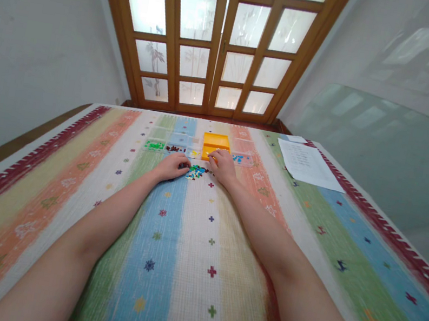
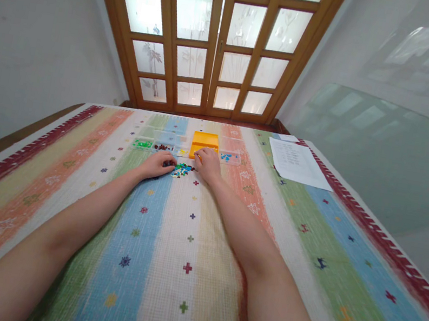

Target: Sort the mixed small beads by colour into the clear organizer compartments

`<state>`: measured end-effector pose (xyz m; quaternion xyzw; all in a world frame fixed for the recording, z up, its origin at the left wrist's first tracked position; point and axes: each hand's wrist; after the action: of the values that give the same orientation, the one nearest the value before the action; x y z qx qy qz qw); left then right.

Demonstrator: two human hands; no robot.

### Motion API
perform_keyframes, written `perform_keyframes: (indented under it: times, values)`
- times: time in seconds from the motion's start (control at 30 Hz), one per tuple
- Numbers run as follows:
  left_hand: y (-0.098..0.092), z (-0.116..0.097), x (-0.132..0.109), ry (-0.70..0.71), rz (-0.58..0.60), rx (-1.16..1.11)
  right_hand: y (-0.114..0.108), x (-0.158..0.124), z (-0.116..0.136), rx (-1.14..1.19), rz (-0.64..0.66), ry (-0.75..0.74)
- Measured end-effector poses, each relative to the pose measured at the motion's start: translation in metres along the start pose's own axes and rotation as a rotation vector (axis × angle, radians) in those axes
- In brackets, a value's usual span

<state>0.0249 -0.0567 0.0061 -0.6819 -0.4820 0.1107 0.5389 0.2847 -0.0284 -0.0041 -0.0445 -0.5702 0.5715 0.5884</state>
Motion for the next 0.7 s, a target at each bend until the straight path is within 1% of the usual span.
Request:
perform_keyframes:
  times: [0.2,0.37,0.47,0.57,0.7]
  values:
    - [0.0,0.001,-0.001,0.02,0.002,-0.033,0.002,-0.003,0.019,0.043,0.152,-0.171]
    - [0.002,-0.001,0.0,-0.005,-0.005,0.007,0.003,-0.004,0.034,0.003,0.228,-0.206]
    - [0.006,-0.008,0.002,-0.043,-0.041,0.067,0.004,-0.004,0.034,-0.012,0.22,-0.193]
    - [0.011,-0.018,0.004,-0.053,-0.086,0.11,0.004,-0.004,0.031,-0.016,0.172,-0.125]
    - [0.017,-0.027,0.006,-0.031,-0.057,0.133,0.005,-0.002,0.026,-0.012,0.169,-0.033]
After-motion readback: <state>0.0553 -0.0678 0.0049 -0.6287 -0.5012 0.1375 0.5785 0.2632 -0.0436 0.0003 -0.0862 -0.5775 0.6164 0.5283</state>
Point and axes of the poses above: each hand's wrist, its own x-axis towards the middle knuckle, its own y-axis out of the palm, z = x × y, and after that the axes turned 3 degrees about -z, right-handed
